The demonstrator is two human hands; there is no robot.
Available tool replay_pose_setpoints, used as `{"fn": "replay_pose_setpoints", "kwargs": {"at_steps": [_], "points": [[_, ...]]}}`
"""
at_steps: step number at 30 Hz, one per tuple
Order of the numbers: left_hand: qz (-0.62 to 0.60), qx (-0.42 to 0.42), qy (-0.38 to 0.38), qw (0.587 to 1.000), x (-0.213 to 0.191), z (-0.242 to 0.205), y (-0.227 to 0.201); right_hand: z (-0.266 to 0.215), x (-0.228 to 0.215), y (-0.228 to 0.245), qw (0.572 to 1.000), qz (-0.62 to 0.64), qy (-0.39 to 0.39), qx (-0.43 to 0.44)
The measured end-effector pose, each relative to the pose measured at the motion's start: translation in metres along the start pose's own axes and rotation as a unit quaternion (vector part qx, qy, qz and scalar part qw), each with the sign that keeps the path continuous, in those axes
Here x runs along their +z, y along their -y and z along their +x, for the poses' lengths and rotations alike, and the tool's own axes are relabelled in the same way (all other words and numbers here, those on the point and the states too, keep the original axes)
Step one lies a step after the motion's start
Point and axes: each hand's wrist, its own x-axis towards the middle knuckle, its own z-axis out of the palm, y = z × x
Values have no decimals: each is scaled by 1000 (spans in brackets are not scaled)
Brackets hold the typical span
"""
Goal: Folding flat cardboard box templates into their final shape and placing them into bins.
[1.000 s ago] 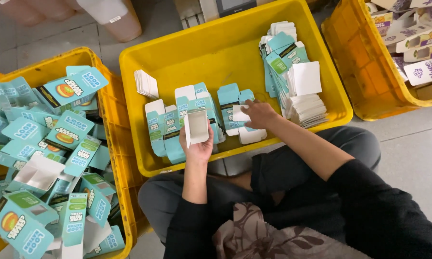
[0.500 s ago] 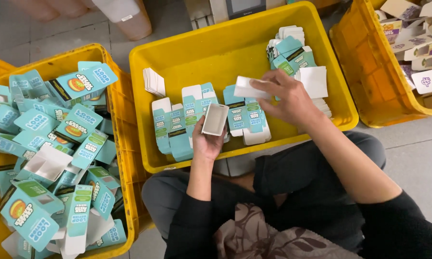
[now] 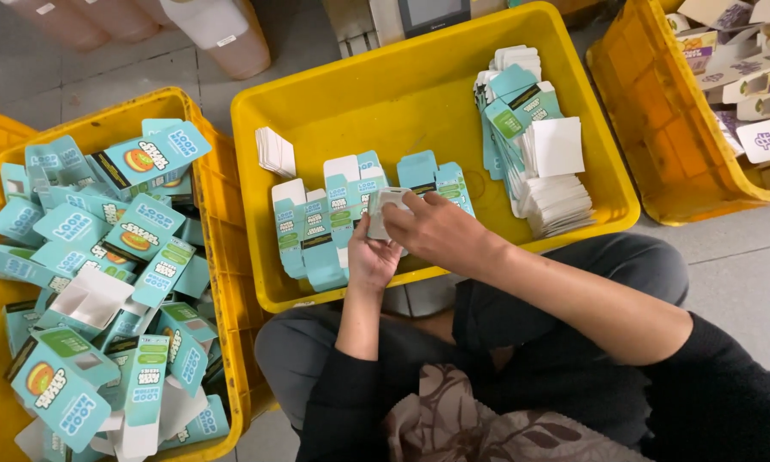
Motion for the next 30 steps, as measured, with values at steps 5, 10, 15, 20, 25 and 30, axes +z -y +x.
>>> {"fn": "replay_pose_setpoints", "kwargs": {"at_steps": [5,10,15,20,25,30], "points": [[38,9,8,999,3,-1,2,12,-20,4,997,69,7,20],[25,10,-15,1000,17,-17,1,4,-15,8,975,173,-64,124],[75,14,16,997,16,-16,0,11,28,26,991,38,-91,93],[82,24,13,996,33,-35,-4,19,46,32,993,69,-55,76],[94,31,6,995,45,-49,-2,18,46,29,991,94,73,62],[105,29,4,994,44,-46,-2,15,38,29,990,107,60,69]]}}
